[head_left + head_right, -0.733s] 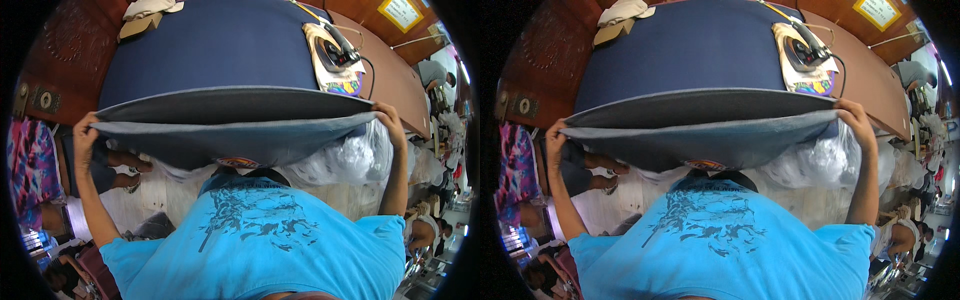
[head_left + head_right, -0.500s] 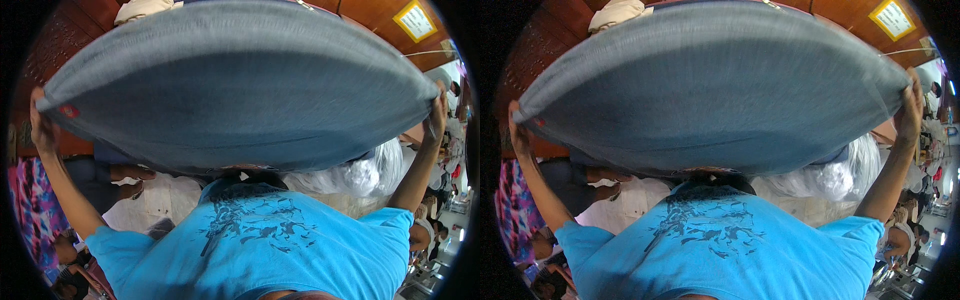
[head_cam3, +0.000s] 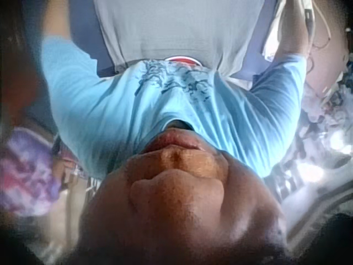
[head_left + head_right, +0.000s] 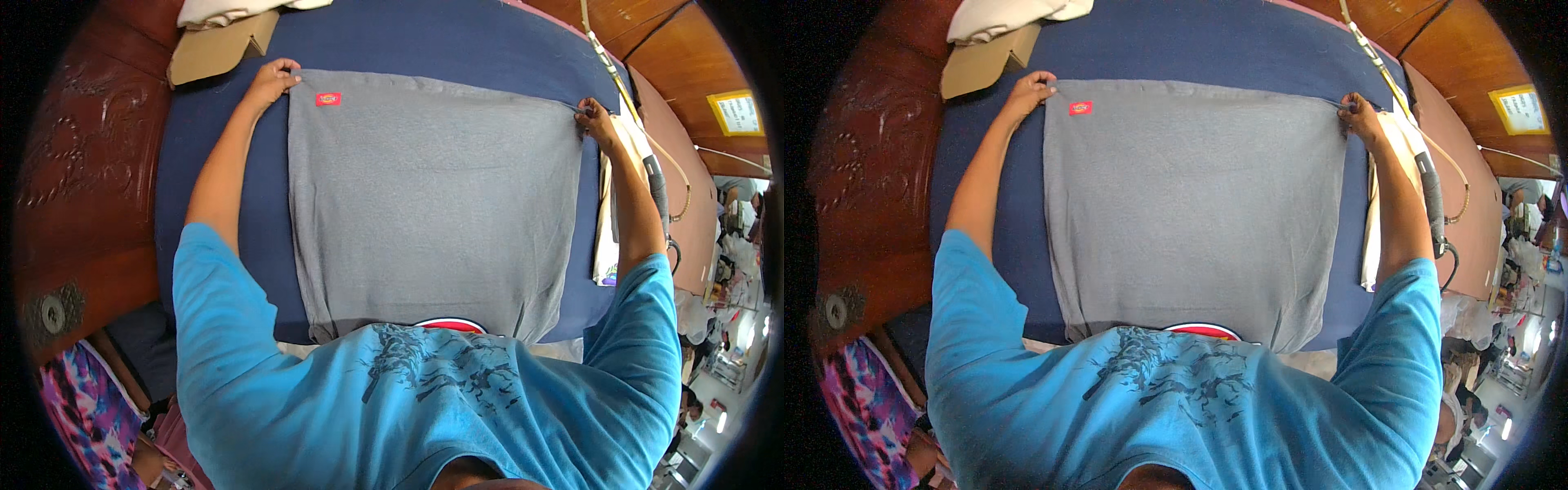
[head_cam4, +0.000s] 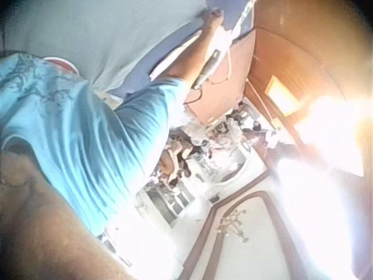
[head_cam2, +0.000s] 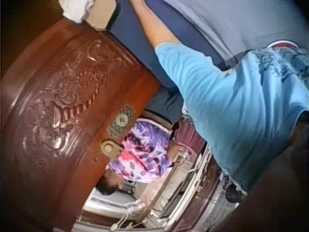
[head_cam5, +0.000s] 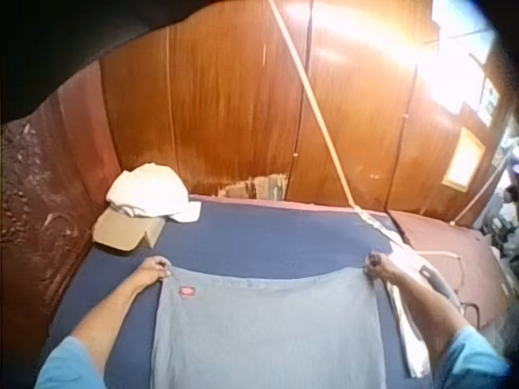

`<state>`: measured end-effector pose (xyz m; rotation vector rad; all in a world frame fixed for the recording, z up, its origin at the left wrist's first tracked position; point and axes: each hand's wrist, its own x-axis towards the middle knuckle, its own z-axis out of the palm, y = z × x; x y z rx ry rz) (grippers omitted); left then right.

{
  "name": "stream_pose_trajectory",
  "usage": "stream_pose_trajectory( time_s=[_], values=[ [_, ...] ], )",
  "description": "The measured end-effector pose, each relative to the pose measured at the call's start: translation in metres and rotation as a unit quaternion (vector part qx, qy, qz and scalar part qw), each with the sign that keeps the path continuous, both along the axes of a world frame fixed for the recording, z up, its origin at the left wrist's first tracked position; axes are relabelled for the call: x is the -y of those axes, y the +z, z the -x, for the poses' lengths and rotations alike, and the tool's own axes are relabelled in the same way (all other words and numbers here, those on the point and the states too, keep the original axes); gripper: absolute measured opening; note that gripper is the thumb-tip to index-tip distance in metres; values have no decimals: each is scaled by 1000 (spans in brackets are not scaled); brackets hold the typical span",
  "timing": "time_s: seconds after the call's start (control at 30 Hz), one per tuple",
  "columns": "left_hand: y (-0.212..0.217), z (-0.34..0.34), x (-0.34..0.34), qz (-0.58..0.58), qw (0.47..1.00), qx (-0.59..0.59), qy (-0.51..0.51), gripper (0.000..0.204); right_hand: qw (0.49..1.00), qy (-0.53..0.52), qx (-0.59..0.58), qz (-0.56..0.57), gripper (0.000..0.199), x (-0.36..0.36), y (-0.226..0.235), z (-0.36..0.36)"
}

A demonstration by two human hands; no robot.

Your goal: The person irons a grey tank top on an ironing board, folds the ironed garment by hand, stacks it with others, and then places a fresh garment onto the board.

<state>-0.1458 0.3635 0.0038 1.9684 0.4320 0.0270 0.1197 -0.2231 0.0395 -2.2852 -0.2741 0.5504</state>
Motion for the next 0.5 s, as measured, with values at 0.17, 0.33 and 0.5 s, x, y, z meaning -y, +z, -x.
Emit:
stream_pose_trajectory(
  time_s=[0.17, 0.33, 0.5],
  values=[
    [-3, 15, 42, -283, 954, 88, 49, 40, 938, -36, 343, 38, 38, -23, -41, 40],
    [-12, 44, 86, -539, 842, -6, -21, 46, 863, 93, 385, 313, 52, -62, -47, 107],
    [-24, 46, 73, -543, 838, -13, 43, 47, 888, 144, 310, 307, 59, -48, -41, 73]
  ],
)
